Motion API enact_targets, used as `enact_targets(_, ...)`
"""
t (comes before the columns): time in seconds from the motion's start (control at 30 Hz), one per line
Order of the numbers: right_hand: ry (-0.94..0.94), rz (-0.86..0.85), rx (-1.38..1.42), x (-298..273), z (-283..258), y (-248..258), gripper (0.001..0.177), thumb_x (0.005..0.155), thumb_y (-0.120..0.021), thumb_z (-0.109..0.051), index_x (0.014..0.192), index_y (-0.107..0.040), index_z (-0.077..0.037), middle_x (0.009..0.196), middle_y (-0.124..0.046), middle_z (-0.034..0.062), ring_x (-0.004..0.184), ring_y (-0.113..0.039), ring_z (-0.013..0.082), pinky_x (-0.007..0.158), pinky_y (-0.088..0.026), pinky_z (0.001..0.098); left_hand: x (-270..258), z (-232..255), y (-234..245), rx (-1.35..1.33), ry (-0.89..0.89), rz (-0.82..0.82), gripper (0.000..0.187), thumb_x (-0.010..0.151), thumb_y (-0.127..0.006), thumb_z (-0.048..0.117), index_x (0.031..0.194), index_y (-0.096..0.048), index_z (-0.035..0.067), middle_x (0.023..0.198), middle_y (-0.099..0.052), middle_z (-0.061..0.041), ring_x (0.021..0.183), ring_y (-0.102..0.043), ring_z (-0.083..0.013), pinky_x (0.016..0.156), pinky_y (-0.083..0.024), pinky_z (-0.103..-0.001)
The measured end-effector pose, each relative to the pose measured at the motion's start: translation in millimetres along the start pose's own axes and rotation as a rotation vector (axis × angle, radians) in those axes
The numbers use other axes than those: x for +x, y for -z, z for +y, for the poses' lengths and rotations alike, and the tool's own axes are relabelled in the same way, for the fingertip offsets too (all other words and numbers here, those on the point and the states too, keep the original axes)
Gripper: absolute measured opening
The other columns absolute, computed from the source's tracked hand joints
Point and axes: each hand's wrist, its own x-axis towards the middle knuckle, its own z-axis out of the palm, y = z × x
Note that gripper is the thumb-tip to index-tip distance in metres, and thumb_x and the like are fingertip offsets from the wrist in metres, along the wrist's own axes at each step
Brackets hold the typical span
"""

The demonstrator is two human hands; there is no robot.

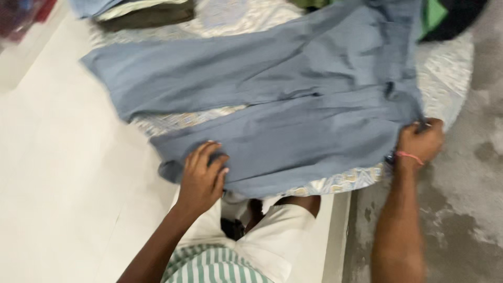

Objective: The person picks up a pair of trousers from a pile on a table, spreads them flat, and folds them into a small rectangular bundle.

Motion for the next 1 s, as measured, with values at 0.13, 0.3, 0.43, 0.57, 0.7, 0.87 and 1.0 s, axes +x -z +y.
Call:
enact_targets(0.13,0.092,-0.187,-0.140,8.9,19.0,4.4,0.029,0.091,-0.075,-0.015,0.111,-0.069,0.005,0.101,-0.067,0.0331,0.089,-0.065,0.0515,0.076,-0.051,0.0556,-49.1,-51.3,14.5,0.074,0.197,0.125,0.045,0.091,-0.070,0.023,0.129,-0.062,0.000,0.143,-0.049,-0.024,0.136,-0.044,-0.0460,0.111,-0.036,-0.057)
enact_targets(0.3,-0.017,-0.421,-0.059,21.2,26.2,30.0,0.044,0.093,-0.077,-0.025,0.122,-0.067,0.006,0.112,-0.069,0.0350,0.103,-0.067,0.0508,0.088,-0.053,0.0532,-51.4,-121.5,19.5,-0.186,0.409,0.209,0.072,0.094,-0.073,0.034,0.151,-0.041,0.004,0.153,-0.041,-0.027,0.141,-0.039,-0.0471,0.114,-0.036,-0.056)
enact_targets(0.43,-0.006,-0.372,-0.174,27.1,26.0,37.6,0.041,0.095,-0.078,-0.028,0.119,-0.071,0.005,0.111,-0.071,0.0320,0.102,-0.068,0.0499,0.087,-0.053,0.0535,-35.0,-159.2,14.6,-0.322,0.353,0.208,0.096,0.086,-0.079,0.044,0.159,-0.028,0.009,0.153,-0.042,-0.030,0.140,-0.043,-0.0480,0.112,-0.039,-0.053)
enact_targets(0.57,-0.038,-0.371,-0.299,39.6,9.9,38.9,0.037,0.097,-0.075,-0.031,0.113,-0.076,0.002,0.108,-0.073,0.0306,0.097,-0.070,0.0488,0.082,-0.055,0.0533,-35.9,-176.3,39.1,-0.372,0.509,-0.074,0.108,0.077,-0.080,0.051,0.162,-0.022,0.017,0.134,-0.056,-0.028,0.121,-0.059,-0.0437,0.100,-0.049,-0.048)
enact_targets(0.7,-0.024,-0.374,-0.431,48.1,-6.5,43.4,0.034,0.100,-0.070,-0.029,0.109,-0.078,0.002,0.104,-0.074,0.0297,0.092,-0.072,0.0465,0.080,-0.056,0.0522,-23.2,-195.3,84.6,-0.122,0.184,-0.079,0.073,0.076,-0.082,0.049,0.138,-0.057,0.020,0.118,-0.075,-0.015,0.110,-0.070,-0.0354,0.095,-0.053,-0.047)
enact_targets(0.87,-0.096,-0.526,-0.467,58.3,-12.1,38.7,0.030,0.099,-0.069,-0.026,0.106,-0.076,0.002,0.102,-0.074,0.0278,0.090,-0.072,0.0446,0.077,-0.055,0.0512,34.5,-188.3,143.5,-0.219,0.226,-0.073,0.047,0.081,-0.082,0.042,0.117,-0.075,0.012,0.109,-0.072,-0.016,0.097,-0.069,-0.0323,0.082,-0.056,-0.042)
enact_targets(1.0,-0.144,-0.593,-0.471,71.1,-7.1,32.8,0.027,0.099,-0.069,-0.024,0.104,-0.075,0.001,0.101,-0.074,0.0263,0.088,-0.072,0.0431,0.075,-0.055,0.0503,72.8,-185.5,143.0,-0.236,0.263,-0.152,0.041,0.082,-0.083,0.038,0.112,-0.075,0.010,0.097,-0.071,-0.015,0.082,-0.067,-0.0280,0.073,-0.055,-0.041)
